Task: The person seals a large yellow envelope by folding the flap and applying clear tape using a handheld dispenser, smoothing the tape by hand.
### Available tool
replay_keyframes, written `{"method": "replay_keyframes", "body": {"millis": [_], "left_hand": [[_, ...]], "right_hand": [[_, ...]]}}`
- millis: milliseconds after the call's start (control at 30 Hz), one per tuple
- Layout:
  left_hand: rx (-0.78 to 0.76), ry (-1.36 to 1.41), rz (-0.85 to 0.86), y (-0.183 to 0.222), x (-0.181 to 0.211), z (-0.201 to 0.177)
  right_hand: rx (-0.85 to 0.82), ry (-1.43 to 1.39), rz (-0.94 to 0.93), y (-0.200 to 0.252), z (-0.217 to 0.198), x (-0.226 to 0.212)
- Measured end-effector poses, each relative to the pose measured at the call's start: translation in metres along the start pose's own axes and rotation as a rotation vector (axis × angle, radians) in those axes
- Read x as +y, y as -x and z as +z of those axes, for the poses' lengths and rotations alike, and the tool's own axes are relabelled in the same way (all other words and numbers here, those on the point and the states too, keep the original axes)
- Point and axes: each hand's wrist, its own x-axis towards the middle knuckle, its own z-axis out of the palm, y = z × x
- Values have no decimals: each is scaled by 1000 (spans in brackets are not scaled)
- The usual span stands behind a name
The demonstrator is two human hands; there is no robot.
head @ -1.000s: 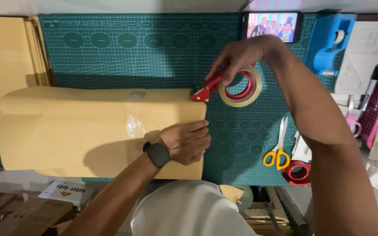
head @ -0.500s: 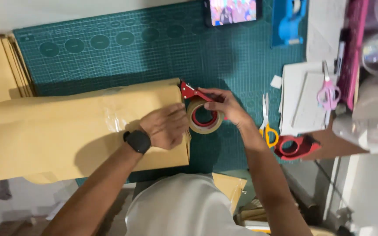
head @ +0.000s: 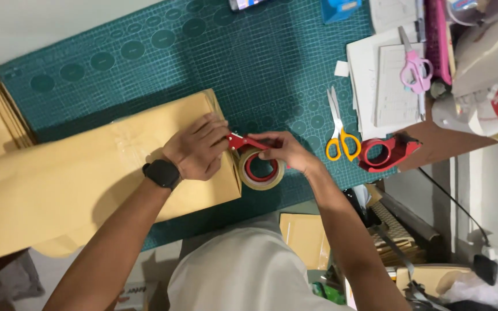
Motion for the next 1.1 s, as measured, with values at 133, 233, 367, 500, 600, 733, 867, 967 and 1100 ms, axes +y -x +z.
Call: {"method": "replay_keyframes", "body": {"millis": [133, 233, 367, 500, 600, 733, 867, 967, 1100], "left_hand": [[14, 4, 4, 4, -1, 5], [0, 9, -1, 4, -1, 6], [-12, 5, -7, 5, -4, 10], [-29, 1, 5, -1, -2, 1], [-74, 33, -11, -2, -1, -2], [-85, -19, 33, 5, -7, 13], [-105, -36, 58, 15, -14, 24], [-110, -15, 49, 14, -14, 19], [-134, 24, 67, 14, -15, 18]], "right_hand": [[-12, -14, -9, -4, -4, 12], [5, 8, -19, 4, 5, 3], [58, 1, -43, 9, 11, 5], [32, 9, -54, 36, 17, 2], [12, 80, -35, 63, 25, -2], [63, 21, -70, 79, 33, 23], [178, -29, -101, 101, 50, 63], [253, -72, -110, 114, 58, 106], [325, -167, -81, 157, 90, 139]]}}
